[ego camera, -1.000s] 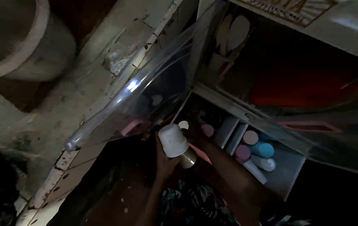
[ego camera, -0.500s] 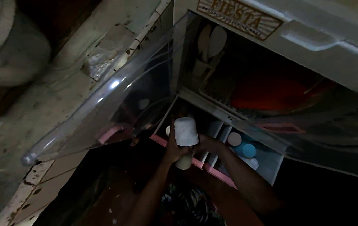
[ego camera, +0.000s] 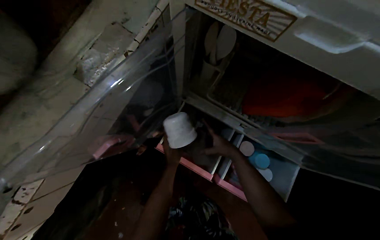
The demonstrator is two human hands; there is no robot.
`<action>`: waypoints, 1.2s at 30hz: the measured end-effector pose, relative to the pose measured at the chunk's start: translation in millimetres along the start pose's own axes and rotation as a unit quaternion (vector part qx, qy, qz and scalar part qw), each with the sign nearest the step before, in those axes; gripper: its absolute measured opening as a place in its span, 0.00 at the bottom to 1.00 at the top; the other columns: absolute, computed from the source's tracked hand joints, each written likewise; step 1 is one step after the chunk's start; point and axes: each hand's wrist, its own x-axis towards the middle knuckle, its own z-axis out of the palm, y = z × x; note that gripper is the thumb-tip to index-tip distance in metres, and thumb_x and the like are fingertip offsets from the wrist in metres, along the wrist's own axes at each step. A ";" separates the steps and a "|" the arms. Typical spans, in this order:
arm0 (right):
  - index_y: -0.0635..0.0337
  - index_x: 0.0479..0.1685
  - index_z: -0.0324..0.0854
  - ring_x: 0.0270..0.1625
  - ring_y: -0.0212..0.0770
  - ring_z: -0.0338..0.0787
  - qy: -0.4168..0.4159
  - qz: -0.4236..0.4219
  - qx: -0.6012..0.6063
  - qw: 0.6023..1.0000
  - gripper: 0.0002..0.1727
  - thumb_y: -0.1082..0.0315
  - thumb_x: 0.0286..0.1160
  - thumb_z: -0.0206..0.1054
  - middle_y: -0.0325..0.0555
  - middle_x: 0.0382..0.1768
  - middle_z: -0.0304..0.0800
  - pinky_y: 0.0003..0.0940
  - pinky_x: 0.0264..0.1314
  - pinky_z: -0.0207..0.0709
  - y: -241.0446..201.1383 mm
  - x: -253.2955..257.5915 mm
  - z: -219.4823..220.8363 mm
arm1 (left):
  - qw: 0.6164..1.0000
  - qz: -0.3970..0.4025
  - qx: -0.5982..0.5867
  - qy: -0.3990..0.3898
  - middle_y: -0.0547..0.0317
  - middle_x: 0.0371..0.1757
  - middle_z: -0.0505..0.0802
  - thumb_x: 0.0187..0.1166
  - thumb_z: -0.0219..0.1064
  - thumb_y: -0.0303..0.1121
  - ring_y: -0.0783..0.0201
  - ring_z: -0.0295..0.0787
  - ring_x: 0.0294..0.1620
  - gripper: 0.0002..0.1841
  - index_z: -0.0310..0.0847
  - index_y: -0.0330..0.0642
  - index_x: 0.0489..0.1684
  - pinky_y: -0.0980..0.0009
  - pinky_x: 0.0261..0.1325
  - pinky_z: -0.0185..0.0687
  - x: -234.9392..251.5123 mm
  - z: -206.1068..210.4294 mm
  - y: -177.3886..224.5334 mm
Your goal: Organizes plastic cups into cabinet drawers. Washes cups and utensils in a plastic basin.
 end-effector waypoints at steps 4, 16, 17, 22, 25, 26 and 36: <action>0.62 0.92 0.55 0.85 0.61 0.71 0.146 0.002 -0.102 0.984 0.49 0.58 0.72 0.77 0.66 0.86 0.65 0.55 0.86 0.64 -6.7 26.9 18.4 | 0.989 -0.050 0.130 0.045 0.21 0.74 0.76 0.80 0.58 0.17 0.59 0.76 0.76 0.30 0.53 0.08 0.79 0.77 0.81 0.64 -4.4 -33.7 -8.7; 0.58 0.89 0.64 0.88 0.64 0.65 0.236 0.036 -0.144 0.960 0.42 0.54 0.75 0.75 0.63 0.90 0.57 0.61 0.86 0.62 24.5 77.0 57.3 | 0.996 0.036 0.085 -0.017 0.28 0.67 0.83 0.75 0.60 0.19 0.75 0.80 0.69 0.29 0.60 0.06 0.73 0.83 0.76 0.69 -31.1 -57.1 -39.8; 0.65 0.85 0.67 0.86 0.63 0.69 0.260 -0.005 -0.097 0.961 0.40 0.59 0.73 0.77 0.67 0.88 0.61 0.57 0.84 0.67 15.3 61.4 61.1 | 0.993 0.036 0.105 -0.038 0.26 0.68 0.83 0.75 0.60 0.19 0.69 0.82 0.70 0.28 0.62 0.07 0.74 0.78 0.77 0.71 -29.9 -57.3 -39.9; 0.71 0.86 0.61 0.72 0.47 0.83 0.137 -0.025 0.132 0.981 0.34 0.67 0.80 0.60 0.65 0.77 0.76 0.38 0.70 0.80 5.7 4.8 66.0 | 0.983 -0.050 0.045 -0.173 0.32 0.76 0.80 0.86 0.52 0.21 0.60 0.79 0.77 0.24 0.63 0.18 0.81 0.68 0.82 0.71 -24.3 -45.2 -32.8; 0.67 0.87 0.61 0.65 0.43 0.86 0.064 -0.004 0.137 0.988 0.40 0.65 0.70 0.66 0.60 0.73 0.80 0.38 0.63 0.83 16.6 -6.6 50.6 | 0.934 -0.028 0.230 -0.271 0.33 0.75 0.83 0.83 0.61 0.23 0.46 0.80 0.78 0.29 0.65 0.28 0.85 0.54 0.84 0.70 -21.4 -47.7 -19.0; 0.66 0.88 0.60 0.63 0.44 0.87 0.040 0.008 0.129 0.991 0.43 0.65 0.67 0.69 0.61 0.71 0.81 0.39 0.61 0.84 17.9 -8.5 47.4 | 0.907 -0.024 0.289 -0.305 0.33 0.76 0.83 0.83 0.61 0.24 0.42 0.80 0.78 0.30 0.63 0.32 0.88 0.49 0.83 0.70 -20.9 -49.4 -15.7; 0.60 0.88 0.61 0.58 0.56 0.88 0.106 0.224 0.208 0.946 0.30 0.63 0.89 0.59 0.67 0.71 0.77 0.50 0.51 0.87 49.3 18.5 59.0 | 0.918 -0.015 0.279 -0.281 0.30 0.86 0.69 0.75 0.75 0.36 0.45 0.85 0.70 0.46 0.52 0.28 0.91 0.59 0.72 0.80 -35.6 -70.8 -23.8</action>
